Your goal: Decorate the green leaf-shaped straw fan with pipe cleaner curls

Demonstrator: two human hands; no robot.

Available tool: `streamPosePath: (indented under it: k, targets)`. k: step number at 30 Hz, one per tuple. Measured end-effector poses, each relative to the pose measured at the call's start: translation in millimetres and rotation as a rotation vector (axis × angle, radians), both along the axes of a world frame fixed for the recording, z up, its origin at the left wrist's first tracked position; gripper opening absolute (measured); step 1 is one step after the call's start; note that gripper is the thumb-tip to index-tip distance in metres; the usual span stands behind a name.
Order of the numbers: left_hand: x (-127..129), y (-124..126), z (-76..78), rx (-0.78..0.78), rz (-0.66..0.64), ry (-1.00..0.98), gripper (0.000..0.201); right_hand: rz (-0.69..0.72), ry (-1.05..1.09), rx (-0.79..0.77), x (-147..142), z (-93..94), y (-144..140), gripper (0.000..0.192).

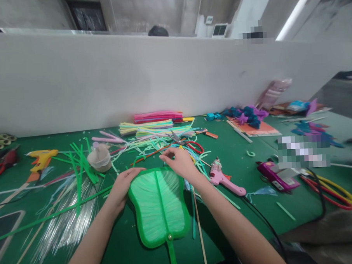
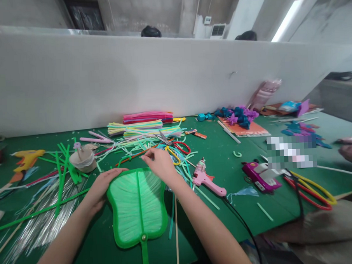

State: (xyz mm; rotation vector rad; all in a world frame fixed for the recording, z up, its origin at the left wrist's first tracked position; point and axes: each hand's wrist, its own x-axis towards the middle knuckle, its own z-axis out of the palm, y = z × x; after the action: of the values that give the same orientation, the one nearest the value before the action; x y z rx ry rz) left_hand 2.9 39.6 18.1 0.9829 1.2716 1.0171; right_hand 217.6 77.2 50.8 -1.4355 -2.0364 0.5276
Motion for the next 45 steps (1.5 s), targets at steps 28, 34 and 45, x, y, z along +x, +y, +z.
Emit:
streamPosePath:
  k: [28, 34, 45]
  targets:
    - [-67, 8, 3.0, 0.472, -0.129, 1.128, 0.023, -0.007, -0.109, 0.012, 27, -19.0, -16, 0.018]
    - [-44, 13, -13.7, 0.593, -0.071, 1.269, 0.031, -0.015, -0.055, 0.033, 23, -24.6, -16, 0.018]
    - [-22, 24, -28.2, 0.768, -0.033, 1.343, 0.028, 0.037, 0.029, 0.068, 7, -35.5, -30, 0.017]
